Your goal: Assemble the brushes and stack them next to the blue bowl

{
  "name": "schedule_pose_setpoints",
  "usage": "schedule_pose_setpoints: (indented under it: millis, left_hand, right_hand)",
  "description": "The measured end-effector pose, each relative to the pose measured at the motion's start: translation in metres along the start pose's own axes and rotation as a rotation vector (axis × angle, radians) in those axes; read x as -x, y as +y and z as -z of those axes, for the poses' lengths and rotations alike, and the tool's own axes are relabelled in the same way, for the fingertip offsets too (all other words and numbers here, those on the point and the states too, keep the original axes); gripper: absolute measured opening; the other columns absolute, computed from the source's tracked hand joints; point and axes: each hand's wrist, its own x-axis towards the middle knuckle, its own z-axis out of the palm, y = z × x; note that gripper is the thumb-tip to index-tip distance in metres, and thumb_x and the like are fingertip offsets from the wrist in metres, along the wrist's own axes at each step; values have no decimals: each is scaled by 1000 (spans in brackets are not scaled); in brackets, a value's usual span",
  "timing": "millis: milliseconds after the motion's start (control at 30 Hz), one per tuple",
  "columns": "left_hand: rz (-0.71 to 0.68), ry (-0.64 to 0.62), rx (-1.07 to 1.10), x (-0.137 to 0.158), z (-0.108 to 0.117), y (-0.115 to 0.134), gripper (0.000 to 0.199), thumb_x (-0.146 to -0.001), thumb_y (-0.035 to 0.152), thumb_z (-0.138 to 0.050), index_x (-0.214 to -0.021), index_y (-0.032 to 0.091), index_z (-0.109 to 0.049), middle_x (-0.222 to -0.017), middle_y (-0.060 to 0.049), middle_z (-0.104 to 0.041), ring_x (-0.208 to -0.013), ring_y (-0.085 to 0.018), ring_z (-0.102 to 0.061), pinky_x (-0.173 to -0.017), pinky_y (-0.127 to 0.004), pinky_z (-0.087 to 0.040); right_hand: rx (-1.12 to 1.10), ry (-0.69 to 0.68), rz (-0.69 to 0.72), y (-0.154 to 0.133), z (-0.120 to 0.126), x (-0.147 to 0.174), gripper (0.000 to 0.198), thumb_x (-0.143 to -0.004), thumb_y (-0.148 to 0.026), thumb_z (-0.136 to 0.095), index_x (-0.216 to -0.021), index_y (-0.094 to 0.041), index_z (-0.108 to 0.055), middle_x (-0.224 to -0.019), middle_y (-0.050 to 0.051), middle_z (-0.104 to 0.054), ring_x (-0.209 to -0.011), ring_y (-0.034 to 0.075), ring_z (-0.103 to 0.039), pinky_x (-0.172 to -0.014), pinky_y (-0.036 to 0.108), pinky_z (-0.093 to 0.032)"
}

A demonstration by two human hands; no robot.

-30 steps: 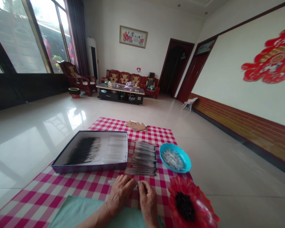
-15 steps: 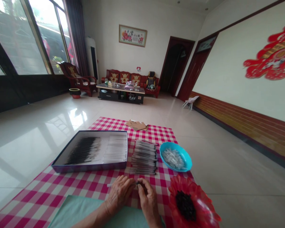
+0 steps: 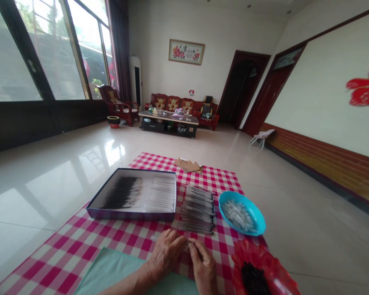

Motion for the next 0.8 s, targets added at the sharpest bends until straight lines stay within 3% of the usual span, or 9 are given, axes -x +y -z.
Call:
schedule_pose_setpoints:
  millis: [233, 433, 600, 800]
  left_hand:
    - [8, 54, 11, -1, 2, 0, 15, -88, 21, -44, -83, 24, -57, -73, -1, -53, -69, -16, -48, -66, -28, -35]
    - [-25, 91, 22, 2, -5, -3, 11, -86, 21, -45, -84, 23, -56, -71, -1, -54, -67, -16, -50, -65, -28, -38]
    - [-41, 139, -11, 3, -11, -5, 8, -84, 20, -47, -84, 23, -55, -72, -1, -55, -69, -16, -52, -68, -28, -40]
    - [-50, 118, -55, -5, -4, -2, 14, -86, 23, -46, -74, 24, -54, -68, 0, -54, -64, -15, -51, -60, -27, -38]
  right_hand:
    - [-165, -35, -81, -7, -5, 3, 45, -70, -47, -66, -103, -16, -68, -101, 11, -71, -92, 27, -67, -77, 33, -56]
    - [27, 69, -122, -2, -4, 0, 45, -62, -60, -64, -76, -18, -73, -80, 11, -74, -77, 27, -69, -68, 29, -56]
    - [-37, 109, -140, 8, -8, 2, 43, -62, -59, -65, -78, -20, -72, -79, 7, -74, -77, 26, -69, -68, 26, -56]
    - [-173, 164, -91, 11, -18, 8, 39, -63, -55, -67, -82, -21, -72, -83, 6, -74, -83, 25, -68, -74, 26, -55]
